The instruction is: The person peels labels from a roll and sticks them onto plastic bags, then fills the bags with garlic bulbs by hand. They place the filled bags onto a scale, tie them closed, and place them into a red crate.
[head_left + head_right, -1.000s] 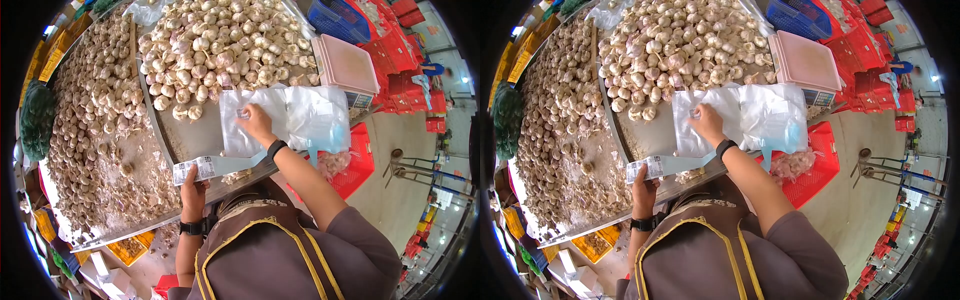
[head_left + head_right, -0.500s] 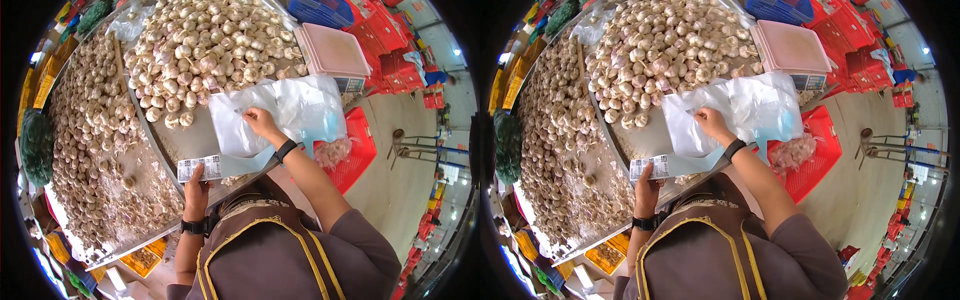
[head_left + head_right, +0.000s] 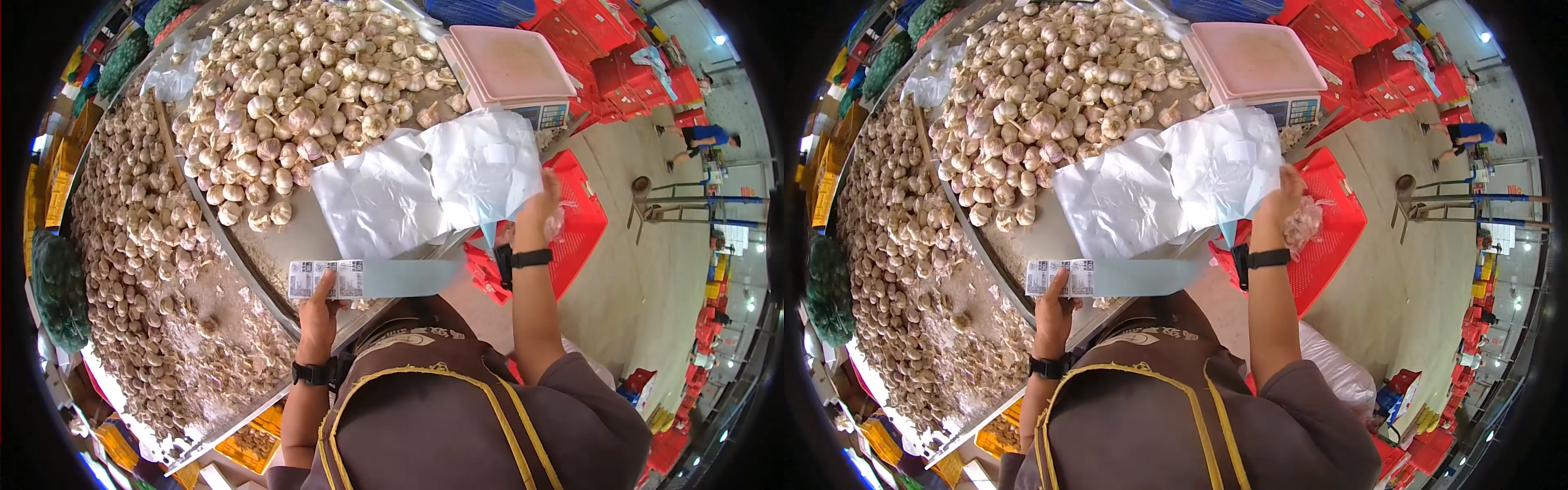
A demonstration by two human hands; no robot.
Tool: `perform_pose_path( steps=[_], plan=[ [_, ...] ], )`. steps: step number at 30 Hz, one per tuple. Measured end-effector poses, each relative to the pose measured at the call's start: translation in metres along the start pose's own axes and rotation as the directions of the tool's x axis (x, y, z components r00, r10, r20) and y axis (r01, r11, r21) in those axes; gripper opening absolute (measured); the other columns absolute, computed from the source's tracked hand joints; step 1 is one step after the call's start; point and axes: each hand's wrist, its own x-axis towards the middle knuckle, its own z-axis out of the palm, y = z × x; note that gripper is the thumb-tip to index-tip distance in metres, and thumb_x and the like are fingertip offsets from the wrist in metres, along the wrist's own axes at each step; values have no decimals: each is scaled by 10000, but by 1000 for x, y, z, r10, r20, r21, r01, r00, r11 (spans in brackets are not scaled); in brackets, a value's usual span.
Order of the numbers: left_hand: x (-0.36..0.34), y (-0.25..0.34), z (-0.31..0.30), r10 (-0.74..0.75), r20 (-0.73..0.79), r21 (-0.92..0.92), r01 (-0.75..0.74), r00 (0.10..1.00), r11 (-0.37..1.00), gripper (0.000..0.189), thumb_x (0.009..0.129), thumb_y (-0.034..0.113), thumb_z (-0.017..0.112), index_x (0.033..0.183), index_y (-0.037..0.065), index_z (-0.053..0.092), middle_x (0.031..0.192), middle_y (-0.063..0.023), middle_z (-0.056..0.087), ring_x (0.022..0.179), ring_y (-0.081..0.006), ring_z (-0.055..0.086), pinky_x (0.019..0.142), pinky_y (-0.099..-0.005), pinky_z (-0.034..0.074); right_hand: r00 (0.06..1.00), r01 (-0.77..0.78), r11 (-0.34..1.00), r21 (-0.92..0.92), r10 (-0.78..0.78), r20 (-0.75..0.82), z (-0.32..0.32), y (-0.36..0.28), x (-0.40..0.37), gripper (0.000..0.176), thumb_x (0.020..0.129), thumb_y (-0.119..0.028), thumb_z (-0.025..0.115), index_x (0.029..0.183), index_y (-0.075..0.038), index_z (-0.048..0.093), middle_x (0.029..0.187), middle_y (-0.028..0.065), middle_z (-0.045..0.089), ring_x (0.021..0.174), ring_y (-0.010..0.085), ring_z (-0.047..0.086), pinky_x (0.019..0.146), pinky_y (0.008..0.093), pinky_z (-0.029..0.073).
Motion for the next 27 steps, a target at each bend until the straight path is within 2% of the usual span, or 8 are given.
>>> perform_pose_path(
  steps=[2,5,8,9,11,14,17,27],
  plan=[
    [-1,-1,0,6,-6,2,-6,1000,1000,172,882,201,633,951,51,585,781,-56,634,597,-128,568,492,-254,439,885,430,903,-2,-422,-196,27,-89,-64,129,891,-114,595,979,-20,589,957,67,598,887,172,574,808,285,461],
    [-1,-4,2,21,8,41,-22,1000,999,178,879,208,638,948,50,592,789,-56,631,625,-129,571,505,-256,436,834,334,936,-111,-239,498,67,-125,-128,215,900,-152,587,1065,-17,557,1065,61,588,961,159,552,872,288,436],
    [-2,-1,11,24,104,79,-32,994,996,174,888,194,625,969,43,594,820,-52,627,672,-134,587,542,-254,448,255,436,899,29,-155,954,107,-105,-198,336,918,-142,566,1235,-39,517,1175,88,569,1160,207,503,988,320,385],
    [-2,-2,11,26,107,74,-34,994,997,174,888,194,625,969,43,594,820,-52,627,672,-134,587,542,-254,448,105,118,979,-164,152,983,114,-122,-217,350,897,-129,600,1226,-42,516,1214,123,551,1142,200,503,966,345,407],
    [-1,-6,8,20,66,-25,-18,998,1000,200,906,213,592,998,36,590,861,-50,625,726,-141,605,588,-262,470,24,89,990,-113,112,993,120,-116,-239,404,896,-81,588,1284,-45,484,1165,114,589,1067,165,546,922,319,440],
    [3,-6,-2,-52,37,-264,60,998,963,225,926,231,551,1023,31,586,892,-46,625,768,-141,614,638,-267,486,-42,-252,943,-217,213,976,124,-114,-247,370,879,-31,599,1242,-22,528,1063,91,643,975,131,588,875,290,466],
    [5,-7,-14,-105,82,-290,124,991,949,229,934,233,527,1023,30,585,892,-48,629,765,-140,614,672,-271,492,-129,-308,899,-312,285,950,127,-110,-247,310,859,-12,637,1165,-14,591,1042,59,652,962,94,593,853,247,467],
    [6,-10,-18,-14,-6,-296,12,1000,955,217,933,212,562,1026,26,623,917,-43,661,802,-120,633,702,-258,502,-24,-256,921,-292,296,955,141,-114,-246,199,861,-36,640,1058,-12,659,975,49,673,884,93,615,826,251,492]
  ],
)
